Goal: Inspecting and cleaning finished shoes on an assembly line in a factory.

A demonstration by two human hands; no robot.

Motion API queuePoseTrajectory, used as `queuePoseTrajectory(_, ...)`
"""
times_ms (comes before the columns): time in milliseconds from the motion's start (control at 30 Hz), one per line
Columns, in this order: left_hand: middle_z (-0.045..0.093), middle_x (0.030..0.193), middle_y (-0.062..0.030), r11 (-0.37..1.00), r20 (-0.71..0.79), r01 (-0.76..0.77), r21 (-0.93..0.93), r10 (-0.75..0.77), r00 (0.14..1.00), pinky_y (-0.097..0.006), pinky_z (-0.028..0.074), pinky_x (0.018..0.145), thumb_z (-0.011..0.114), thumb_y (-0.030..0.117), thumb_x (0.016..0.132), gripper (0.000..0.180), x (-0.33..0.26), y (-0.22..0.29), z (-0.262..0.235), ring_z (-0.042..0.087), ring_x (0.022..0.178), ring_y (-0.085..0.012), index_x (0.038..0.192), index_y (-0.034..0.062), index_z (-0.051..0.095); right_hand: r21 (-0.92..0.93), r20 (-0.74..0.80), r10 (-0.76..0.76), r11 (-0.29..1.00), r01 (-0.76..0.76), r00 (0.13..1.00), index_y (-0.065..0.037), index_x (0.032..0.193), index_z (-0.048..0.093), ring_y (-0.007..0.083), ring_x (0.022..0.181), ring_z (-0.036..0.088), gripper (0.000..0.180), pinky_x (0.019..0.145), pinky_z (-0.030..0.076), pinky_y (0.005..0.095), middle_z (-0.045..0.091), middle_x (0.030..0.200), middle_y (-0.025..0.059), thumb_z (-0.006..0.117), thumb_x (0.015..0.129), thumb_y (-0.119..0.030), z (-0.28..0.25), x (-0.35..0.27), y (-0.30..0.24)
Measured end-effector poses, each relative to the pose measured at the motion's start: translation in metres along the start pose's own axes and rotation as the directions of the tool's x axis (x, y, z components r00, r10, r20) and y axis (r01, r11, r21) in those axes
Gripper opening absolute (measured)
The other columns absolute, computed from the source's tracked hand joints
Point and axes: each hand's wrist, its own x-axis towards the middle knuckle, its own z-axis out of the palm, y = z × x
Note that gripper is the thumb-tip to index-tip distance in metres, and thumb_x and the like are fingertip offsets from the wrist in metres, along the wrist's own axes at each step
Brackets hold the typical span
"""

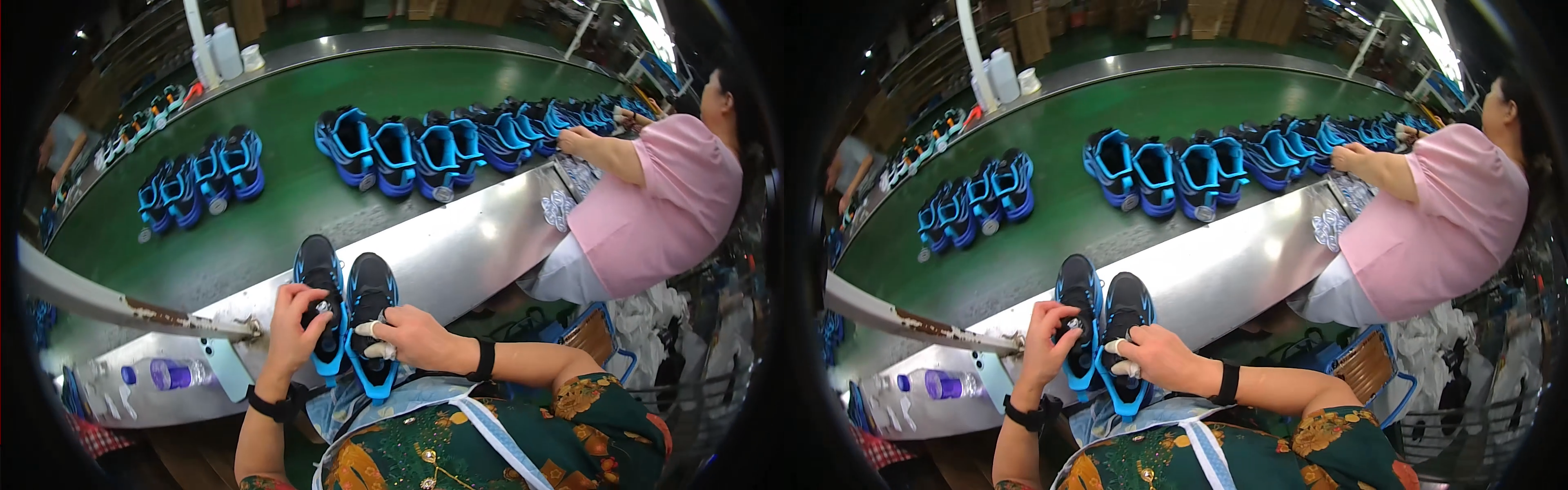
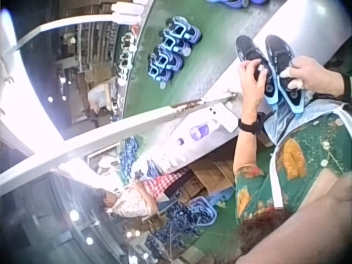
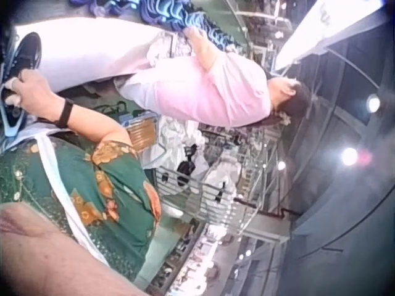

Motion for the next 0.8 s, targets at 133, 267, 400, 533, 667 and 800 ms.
queuePoseTrajectory(133,0.054,0.095,-0.0071,0.97,0.065,-0.06,0.238,0.045,0.997,-0.032,0.045,0.074,0.072,0.007,0.076,0.029,0.01,-0.009,0.002,0.056,0.087,-0.0216,0.105,0.0063,0.069,0.014,0.177,-0.012,1.0,0.009,0.984,-0.015,0.122,0.062,0.0272,0.078,0.053,0.043,0.074,0.041,0.0389,0.051,0.079,0.0052,0.073,0.081,-0.023,-0.009,0.001,0.01)
queuePoseTrajectory(267,0.056,0.095,-0.0089,0.964,0.196,0.228,-0.14,-0.198,0.96,-0.034,0.044,0.079,0.072,0.007,0.073,0.03,0.019,-0.007,-0.007,0.054,0.093,-0.025,0.103,0.0054,0.068,-0.069,-0.015,-0.001,0.998,0.0,1.0,-0.015,0.115,0.064,0.0293,0.078,0.052,0.036,0.071,0.041,0.0376,0.05,0.083,0.0095,0.073,0.08,-0.021,-0.003,-0.001,0.012)
queuePoseTrajectory(400,0.062,0.1,-0.0089,0.992,0.069,-0.007,0.124,-0.001,0.998,-0.036,0.043,0.088,0.073,0.011,0.073,0.032,0.013,-0.008,0.004,0.054,0.099,-0.0271,0.104,0.006,0.067,0.02,0.085,-0.067,0.998,0.065,0.994,-0.014,0.113,0.064,0.0285,0.077,0.051,0.034,0.069,0.039,0.0392,0.047,0.08,0.0086,0.072,0.082,-0.024,-0.003,0.003,0.023)
queuePoseTrajectory(533,0.06,0.095,-0.0072,0.997,0.188,0.042,-0.069,-0.028,0.982,-0.034,0.042,0.085,0.073,0.011,0.071,0.031,0.017,-0.011,-0.003,0.053,0.097,-0.0253,0.102,0.0067,0.066,-0.056,-0.117,-0.035,0.998,0.029,0.992,-0.013,0.11,0.065,0.0248,0.075,0.052,0.033,0.068,0.039,0.0371,0.049,0.077,0.0066,0.072,0.082,-0.028,0.002,0.0,0.011)
queuePoseTrajectory(667,0.06,0.1,-0.0095,1.0,0.095,0.019,-0.014,-0.018,0.995,-0.036,0.043,0.088,0.071,0.008,0.073,0.034,0.014,0.005,0.001,0.053,0.098,-0.0276,0.106,0.0055,0.068,0.106,0.085,0.059,0.992,-0.068,0.995,-0.015,0.113,0.065,0.0253,0.074,0.053,0.036,0.068,0.038,0.0367,0.05,0.076,0.0067,0.073,0.081,-0.031,-0.008,0.0,0.007)
queuePoseTrajectory(800,0.061,0.115,-0.0127,0.935,0.211,0.194,-0.296,-0.134,0.968,-0.038,0.04,0.102,0.068,0.004,0.075,0.038,-0.009,-0.024,-0.004,0.054,0.114,-0.0295,0.113,0.0051,0.067,-0.039,-0.065,-0.012,0.999,0.01,0.998,-0.013,0.105,0.066,0.0241,0.072,0.053,0.032,0.069,0.037,0.0369,0.052,0.075,0.0056,0.074,0.081,-0.033,-0.002,-0.008,0.009)
